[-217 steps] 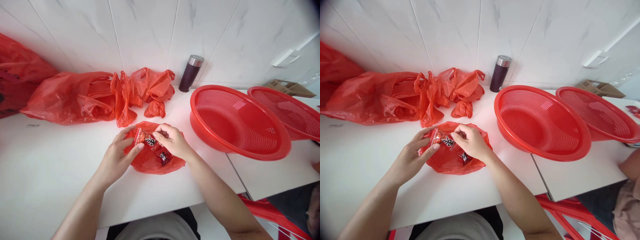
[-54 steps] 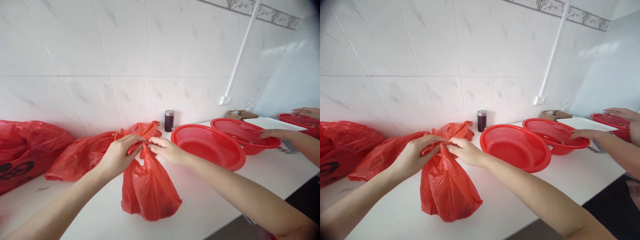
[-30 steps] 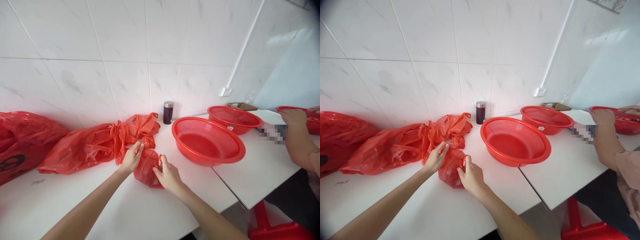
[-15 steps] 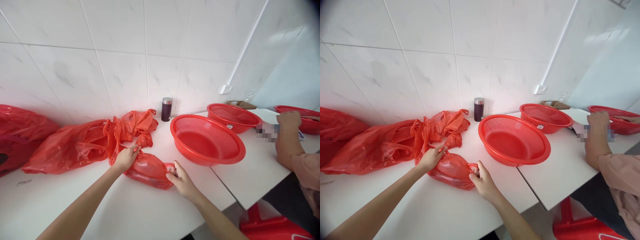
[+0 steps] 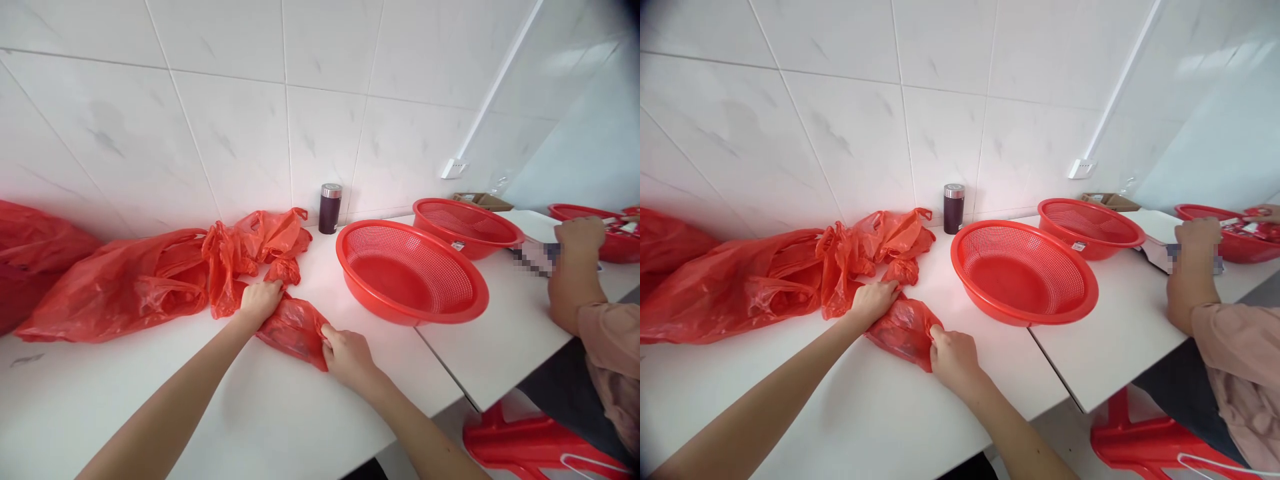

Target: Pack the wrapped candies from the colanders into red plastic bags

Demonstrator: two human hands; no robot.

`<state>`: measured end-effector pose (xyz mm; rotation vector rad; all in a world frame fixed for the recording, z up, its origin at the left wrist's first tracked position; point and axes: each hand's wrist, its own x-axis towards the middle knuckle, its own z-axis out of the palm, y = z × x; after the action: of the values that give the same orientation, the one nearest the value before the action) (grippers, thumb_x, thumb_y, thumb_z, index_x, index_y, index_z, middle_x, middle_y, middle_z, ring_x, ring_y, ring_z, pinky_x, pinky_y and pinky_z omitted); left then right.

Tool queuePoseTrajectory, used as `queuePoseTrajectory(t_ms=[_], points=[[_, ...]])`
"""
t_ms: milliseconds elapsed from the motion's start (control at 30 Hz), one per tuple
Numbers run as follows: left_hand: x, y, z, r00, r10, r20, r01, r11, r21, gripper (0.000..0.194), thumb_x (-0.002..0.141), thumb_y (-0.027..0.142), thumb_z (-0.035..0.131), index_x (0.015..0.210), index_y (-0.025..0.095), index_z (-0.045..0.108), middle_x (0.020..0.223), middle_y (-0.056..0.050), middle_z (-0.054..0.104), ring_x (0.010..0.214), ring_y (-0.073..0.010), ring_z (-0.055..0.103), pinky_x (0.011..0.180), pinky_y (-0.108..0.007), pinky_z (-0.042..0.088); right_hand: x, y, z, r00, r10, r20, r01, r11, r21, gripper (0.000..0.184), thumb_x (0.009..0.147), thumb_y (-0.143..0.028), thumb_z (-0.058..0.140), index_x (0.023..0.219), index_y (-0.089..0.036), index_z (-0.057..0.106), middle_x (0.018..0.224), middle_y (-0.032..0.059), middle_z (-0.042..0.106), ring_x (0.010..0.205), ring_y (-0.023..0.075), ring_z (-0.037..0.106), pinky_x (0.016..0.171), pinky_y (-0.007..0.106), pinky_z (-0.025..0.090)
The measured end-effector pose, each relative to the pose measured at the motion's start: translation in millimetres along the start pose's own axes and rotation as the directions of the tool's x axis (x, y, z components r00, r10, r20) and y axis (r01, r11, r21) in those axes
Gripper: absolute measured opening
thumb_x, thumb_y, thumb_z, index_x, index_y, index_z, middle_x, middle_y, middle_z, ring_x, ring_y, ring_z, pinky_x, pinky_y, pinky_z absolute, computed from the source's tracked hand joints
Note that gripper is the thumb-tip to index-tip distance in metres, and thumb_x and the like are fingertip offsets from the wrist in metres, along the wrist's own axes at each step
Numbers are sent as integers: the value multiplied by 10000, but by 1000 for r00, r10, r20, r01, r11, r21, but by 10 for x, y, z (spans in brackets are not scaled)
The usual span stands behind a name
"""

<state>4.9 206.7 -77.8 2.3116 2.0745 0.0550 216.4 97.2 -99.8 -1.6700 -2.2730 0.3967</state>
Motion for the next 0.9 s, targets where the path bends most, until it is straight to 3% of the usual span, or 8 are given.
queuePoseTrajectory(t_ms=[133, 300, 500, 600, 700, 767, 833, 900], points=[[-12, -42, -21, 1000, 12, -10, -12, 1000, 16, 319, 939, 423, 511, 1066, 153, 624, 1028, -74, 657, 927, -202, 632, 842, -421, 514, -63, -28, -44, 1000, 8, 16, -9, 998, 64, 220, 839, -172, 463, 651, -183, 349, 538, -32, 383, 500, 107, 275, 526, 256, 155], [-38, -167, -24, 997, -76, -26, 76, 997, 5, 343, 938, 430, 509, 1109, 150, 611, 1048, -81, 652, 928, -207, 634, 833, -427, 521, -374, -89, -49, 997, -48, 68, 31, 973, 230, 351, 955, -350, 381, 654, -177, 334, 562, -33, 373, 527, 102, 311, 548, 248, 175], [3, -309, -51, 975, -223, 6, 223, 974, -48, 369, 935, 452, 510, 1116, 147, 611, 1040, -82, 659, 900, -201, 647, 811, -420, 535, -636, -30, -83, 997, -53, 49, 36, 955, 294, 422, 975, -424, 330, 641, -170, 286, 566, -33, 342, 541, 100, 310, 552, 244, 181], [-17, -385, -168, 974, -224, 38, 226, 970, -86, 351, 935, 447, 515, 1048, 134, 627, 949, -60, 670, 803, -169, 651, 743, -366, 547, -684, 38, -129, 998, -51, 39, 35, 939, 342, 441, 972, -450, 332, 637, -171, 264, 564, -34, 324, 535, 98, 293, 540, 239, 183], [-150, -415, -422, 988, -154, -12, 152, 983, -107, 292, 954, 359, 488, 1067, 127, 624, 949, -79, 678, 799, -191, 657, 738, -383, 538, -691, 113, -197, 1000, -3, 8, -1, 905, 425, 450, 971, -486, 340, 653, -181, 243, 557, -42, 295, 527, 95, 273, 524, 229, 190], [-300, -346, -613, 990, -67, -125, 55, 994, -95, 320, 966, 213, 387, 1217, 127, 567, 1169, -168, 629, 1021, -282, 624, 866, -495, 481, -659, 144, -245, 999, 32, -16, -21, 878, 479, 441, 968, -502, 351, 674, -190, 247, 556, -49, 281, 524, 96, 258, 514, 224, 197], [-476, -189, -741, 974, 94, -207, -111, 991, -70, 418, 951, 124, 303, 1305, 159, 521, 1360, -189, 519, 1245, -334, 482, 1008, -570, 347, -601, 146, -287, 999, 32, -43, -3, 841, 540, 423, 964, -512, 365, 697, -197, 274, 570, -52, 289, 530, 97, 255, 510, 218, 213], [-655, 15, -757, 933, 319, -166, -333, 941, -65, 363, 958, 196, 367, 1246, 232, 584, 1351, -108, 556, 1288, -288, 444, 1082, -492, 292, -540, 120, -322, 996, 27, -81, 28, 797, 603, 404, 963, -523, 368, 721, -202, 325, 591, -50, 306, 539, 99, 275, 511, 214, 240]])
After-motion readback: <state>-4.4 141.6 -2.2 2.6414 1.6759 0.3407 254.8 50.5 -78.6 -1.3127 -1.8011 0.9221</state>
